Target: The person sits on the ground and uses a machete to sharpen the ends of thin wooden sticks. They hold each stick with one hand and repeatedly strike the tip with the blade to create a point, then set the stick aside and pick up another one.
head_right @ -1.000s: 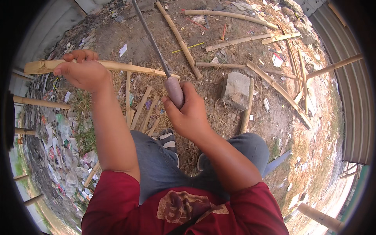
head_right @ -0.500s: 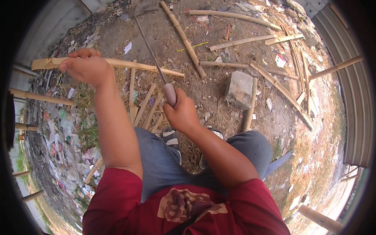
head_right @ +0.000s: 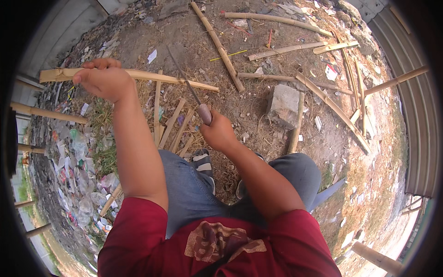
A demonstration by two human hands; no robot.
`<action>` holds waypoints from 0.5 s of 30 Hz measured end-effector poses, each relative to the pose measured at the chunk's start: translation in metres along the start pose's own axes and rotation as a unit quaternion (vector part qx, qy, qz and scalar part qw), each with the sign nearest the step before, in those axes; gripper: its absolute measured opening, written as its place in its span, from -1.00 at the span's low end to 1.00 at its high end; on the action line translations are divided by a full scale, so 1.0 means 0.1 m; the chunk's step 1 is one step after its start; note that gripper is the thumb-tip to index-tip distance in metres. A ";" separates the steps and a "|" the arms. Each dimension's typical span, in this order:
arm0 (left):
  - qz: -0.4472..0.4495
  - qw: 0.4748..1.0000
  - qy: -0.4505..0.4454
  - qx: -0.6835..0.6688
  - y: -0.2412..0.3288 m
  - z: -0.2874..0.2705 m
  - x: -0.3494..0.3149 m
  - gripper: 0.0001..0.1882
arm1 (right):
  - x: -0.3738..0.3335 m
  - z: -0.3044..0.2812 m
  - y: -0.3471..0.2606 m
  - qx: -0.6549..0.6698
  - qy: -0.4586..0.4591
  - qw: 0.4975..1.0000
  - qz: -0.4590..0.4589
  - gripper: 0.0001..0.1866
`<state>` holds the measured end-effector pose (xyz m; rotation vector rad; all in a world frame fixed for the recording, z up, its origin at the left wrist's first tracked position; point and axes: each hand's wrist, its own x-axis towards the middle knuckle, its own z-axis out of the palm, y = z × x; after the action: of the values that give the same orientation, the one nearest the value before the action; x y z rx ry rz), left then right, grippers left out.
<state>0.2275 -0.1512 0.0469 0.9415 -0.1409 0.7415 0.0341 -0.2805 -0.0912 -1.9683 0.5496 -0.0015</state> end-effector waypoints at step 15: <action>0.003 0.999 -0.038 0.027 0.03 -0.05 0.01 -0.26 | 0.19 0.11 0.24 0.050 -0.056 0.994 0.082 -0.66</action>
<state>0.2256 -0.1462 0.0465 1.0203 -0.1905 0.7179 0.0441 -0.2868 -0.1213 -1.8093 0.6246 0.1799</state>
